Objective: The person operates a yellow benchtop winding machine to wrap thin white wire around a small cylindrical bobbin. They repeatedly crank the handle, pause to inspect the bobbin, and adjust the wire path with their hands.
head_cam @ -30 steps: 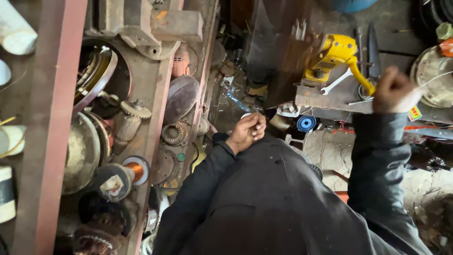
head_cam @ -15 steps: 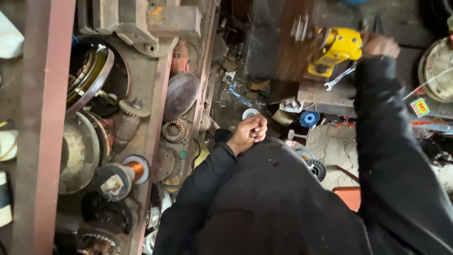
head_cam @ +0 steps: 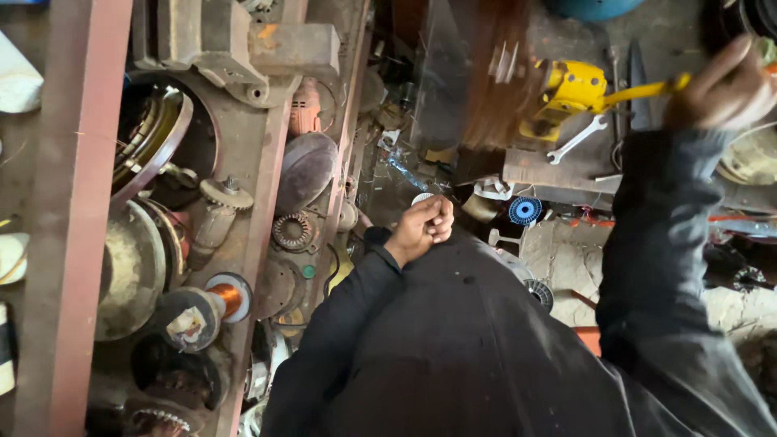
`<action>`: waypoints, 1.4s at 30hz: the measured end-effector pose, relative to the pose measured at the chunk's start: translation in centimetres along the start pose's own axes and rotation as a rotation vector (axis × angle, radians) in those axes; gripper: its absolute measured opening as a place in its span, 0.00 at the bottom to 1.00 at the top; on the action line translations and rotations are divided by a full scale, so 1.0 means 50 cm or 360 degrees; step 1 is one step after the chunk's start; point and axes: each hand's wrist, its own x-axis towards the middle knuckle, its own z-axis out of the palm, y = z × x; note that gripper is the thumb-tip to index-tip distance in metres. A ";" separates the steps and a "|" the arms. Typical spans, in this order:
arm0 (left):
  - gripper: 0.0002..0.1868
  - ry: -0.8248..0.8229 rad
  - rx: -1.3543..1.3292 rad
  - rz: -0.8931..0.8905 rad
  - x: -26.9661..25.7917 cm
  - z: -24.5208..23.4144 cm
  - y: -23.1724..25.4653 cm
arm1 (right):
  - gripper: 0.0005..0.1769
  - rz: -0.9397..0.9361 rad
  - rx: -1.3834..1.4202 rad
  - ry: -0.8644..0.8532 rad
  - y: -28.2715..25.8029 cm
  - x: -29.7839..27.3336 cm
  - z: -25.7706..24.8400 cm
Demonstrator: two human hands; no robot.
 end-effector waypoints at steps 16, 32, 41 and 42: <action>0.12 0.0049 0.0050 0.0028 -0.053 -0.008 -0.032 | 0.21 0.0371 0.0160 -0.1733 -0.126 -0.150 -0.247; 0.12 0.0058 0.0103 0.0001 -0.043 -0.028 -0.017 | 0.20 0.0597 0.0088 -0.1747 -0.003 -0.082 0.130; 0.12 0.0041 0.0093 0.0038 -0.038 -0.023 -0.025 | 0.23 0.0536 0.0136 -0.2031 -0.126 -0.126 -0.234; 0.12 0.0039 0.0076 0.0012 -0.041 -0.019 -0.027 | 0.22 0.0638 0.0178 -0.1945 -0.130 -0.097 -0.271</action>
